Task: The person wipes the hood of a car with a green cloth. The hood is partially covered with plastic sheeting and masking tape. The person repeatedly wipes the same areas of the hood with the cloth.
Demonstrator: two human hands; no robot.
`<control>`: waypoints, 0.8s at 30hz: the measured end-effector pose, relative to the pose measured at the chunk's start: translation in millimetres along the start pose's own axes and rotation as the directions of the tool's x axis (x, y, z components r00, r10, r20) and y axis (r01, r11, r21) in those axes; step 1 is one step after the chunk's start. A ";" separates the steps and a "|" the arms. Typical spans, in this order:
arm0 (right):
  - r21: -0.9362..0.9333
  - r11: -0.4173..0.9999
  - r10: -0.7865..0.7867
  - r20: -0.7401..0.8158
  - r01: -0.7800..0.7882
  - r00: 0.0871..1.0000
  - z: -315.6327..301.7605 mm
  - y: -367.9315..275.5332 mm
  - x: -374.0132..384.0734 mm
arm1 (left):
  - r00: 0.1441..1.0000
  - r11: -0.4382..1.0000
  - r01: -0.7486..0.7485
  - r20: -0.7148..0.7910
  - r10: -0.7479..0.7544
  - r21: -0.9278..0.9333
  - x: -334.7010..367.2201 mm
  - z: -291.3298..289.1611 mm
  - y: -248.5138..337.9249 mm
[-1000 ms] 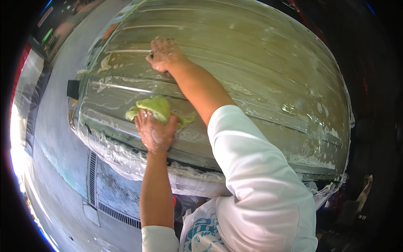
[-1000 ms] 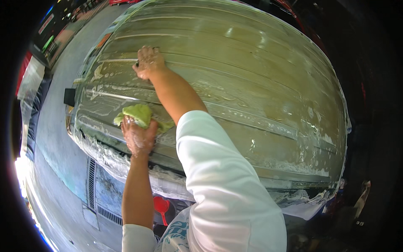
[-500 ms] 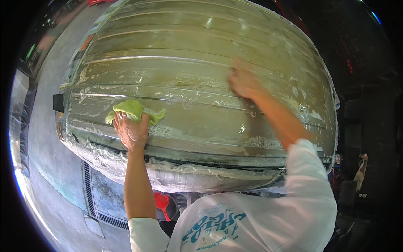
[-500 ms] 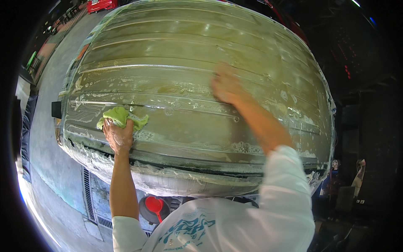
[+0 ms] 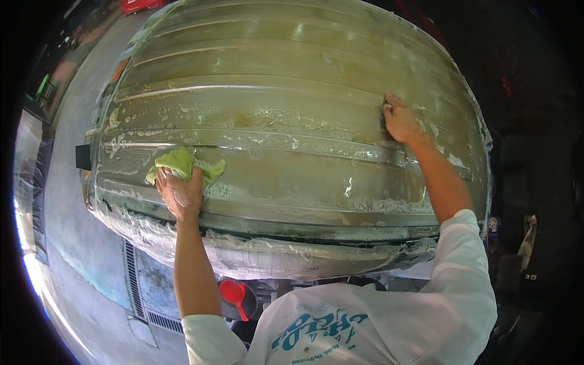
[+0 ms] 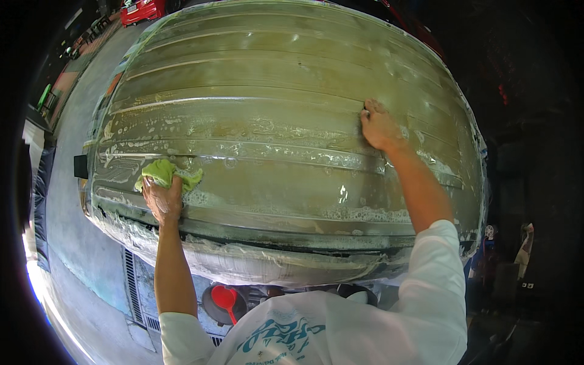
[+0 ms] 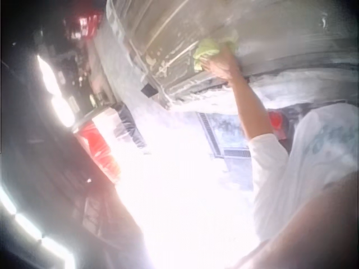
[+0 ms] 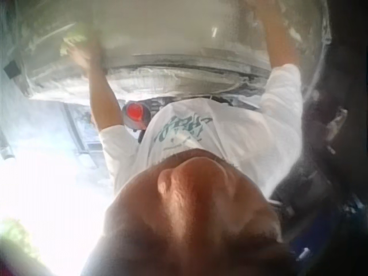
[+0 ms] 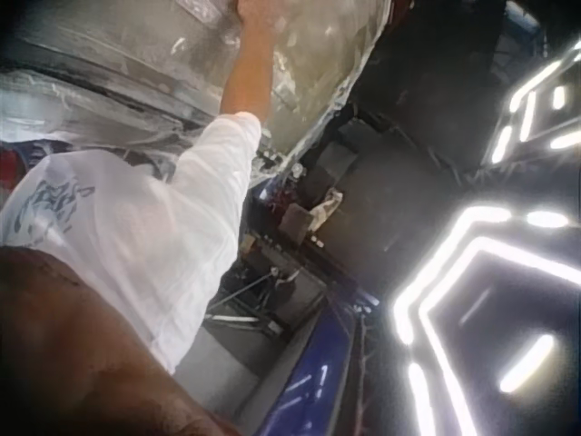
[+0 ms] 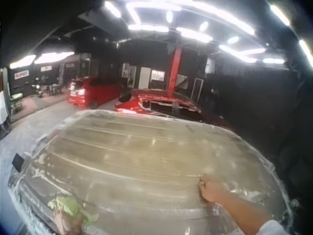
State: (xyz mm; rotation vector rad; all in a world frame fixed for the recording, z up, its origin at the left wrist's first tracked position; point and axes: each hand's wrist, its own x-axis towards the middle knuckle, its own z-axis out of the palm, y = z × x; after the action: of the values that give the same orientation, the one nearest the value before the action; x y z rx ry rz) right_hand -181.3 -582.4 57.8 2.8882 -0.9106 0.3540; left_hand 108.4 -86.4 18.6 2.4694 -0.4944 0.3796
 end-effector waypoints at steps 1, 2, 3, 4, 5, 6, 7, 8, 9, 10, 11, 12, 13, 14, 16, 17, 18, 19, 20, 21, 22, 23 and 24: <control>-0.046 0.996 -0.066 0.154 0.074 0.986 -11.0 -36.4 11.7 | 1.000 1.000 -0.012 -0.023 0.012 0.007 -1.1 -2.2 -3.8; -0.083 0.985 -0.118 0.311 0.151 0.943 -20.2 -77.4 19.9 | 0.999 1.000 -0.024 -0.040 0.025 0.012 -4.8 -4.1 -6.0; 0.131 0.991 -0.009 0.256 -0.025 0.967 -23.5 -129.6 32.3 | 0.997 0.999 -0.049 -0.067 0.049 0.003 -1.8 -1.4 -1.7; 0.144 0.981 -0.147 0.128 0.128 0.981 20.6 -131.8 50.7 | 0.999 0.999 -0.025 -0.034 0.024 -0.045 3.7 8.1 11.2; 0.287 0.957 -0.037 0.265 -0.043 0.964 2.7 -185.1 72.6 | 1.000 0.999 0.026 0.004 -0.026 -0.039 0.4 3.8 7.9; 0.267 0.961 -0.123 0.177 0.073 0.976 11.0 -202.6 84.0 | 0.998 0.996 0.063 0.034 -0.061 -0.057 2.2 4.3 13.5; 0.245 0.951 -0.217 0.093 0.189 0.972 19.8 -214.1 89.5 | 0.997 0.996 0.071 0.031 -0.069 -0.058 3.2 2.0 10.6; 0.258 0.949 -0.211 0.104 0.178 0.972 22.0 -201.9 87.6 | 0.997 0.995 0.077 0.030 -0.075 -0.060 3.1 1.7 8.2; 0.270 0.949 -0.202 0.115 0.166 0.972 20.5 -176.5 81.1 | 0.996 0.995 0.081 0.032 -0.080 -0.064 2.7 2.7 8.3; 0.288 0.943 -0.210 0.130 0.166 0.969 18.8 -155.4 74.5 | 0.997 0.996 0.074 0.016 -0.074 -0.041 0.8 0.7 4.0; 0.306 0.948 -0.154 0.197 0.089 0.968 3.0 -131.4 66.7 | 0.997 0.997 0.074 -0.007 -0.074 -0.022 1.0 0.4 -1.4; 0.315 0.949 -0.101 0.259 0.015 0.961 -18.6 -104.6 54.5 | 0.997 0.997 0.074 -0.037 -0.074 -0.007 -0.8 -5.0 -7.2; 0.305 0.950 -0.001 0.216 -0.067 0.976 -22.7 -63.6 42.7 | 0.997 0.998 0.062 -0.039 -0.062 -0.008 -1.0 -4.2 -6.7; 0.298 0.942 0.104 0.169 -0.152 0.980 -18.3 -36.3 36.1 | 0.998 0.999 0.045 -0.041 -0.045 -0.010 0.5 0.0 -3.9; 0.264 0.963 0.022 0.093 -0.045 0.995 3.2 -49.4 42.9 | 0.999 0.999 0.027 -0.034 -0.028 -0.027 1.1 4.7 0.2; 0.245 0.970 -0.021 0.055 0.007 0.998 12.1 -66.3 47.2 | 0.999 0.999 0.026 -0.028 -0.027 -0.048 1.4 4.7 1.2; 0.236 0.972 -0.035 0.085 0.014 0.996 8.6 -110.4 57.8 | 0.999 0.998 0.023 -0.025 -0.024 -0.067 2.0 6.3 2.9; 0.230 0.973 -0.058 0.110 0.031 0.992 -1.9 -145.4 68.3 | 1.000 0.996 0.027 -0.014 -0.028 -0.082 1.5 5.5 5.2; 0.249 0.968 -0.062 0.111 0.032 0.992 -4.8 -145.7 69.3 | 1.000 0.995 0.028 -0.001 -0.028 -0.098 2.5 3.6 4.5; 0.268 0.963 -0.064 0.112 0.032 0.992 -6.1 -144.8 70.2 | 1.000 0.993 0.028 0.013 -0.027 -0.114 3.0 2.6 4.8; 0.299 0.954 -0.068 0.120 0.029 0.991 -1.7 -148.4 67.9 | 1.000 0.996 0.028 0.000 -0.028 -0.087 1.8 -1.6 2.9; 0.297 0.955 -0.030 0.073 0.007 0.997 4.3 -128.7 60.4 | 0.999 0.999 0.026 -0.028 -0.027 -0.048 -1.0 -3.0 -2.7; 0.285 0.958 0.011 0.025 -0.017 1.000 9.8 -92.9 48.9 | 0.998 0.999 0.026 -0.053 -0.027 -0.020 -4.7 0.0 -9.2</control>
State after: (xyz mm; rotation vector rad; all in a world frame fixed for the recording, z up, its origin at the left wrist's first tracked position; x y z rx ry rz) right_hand -87.0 -535.1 58.7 3.1532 -0.9561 0.4914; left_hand 108.1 -78.2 12.4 2.4383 -0.4405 0.4271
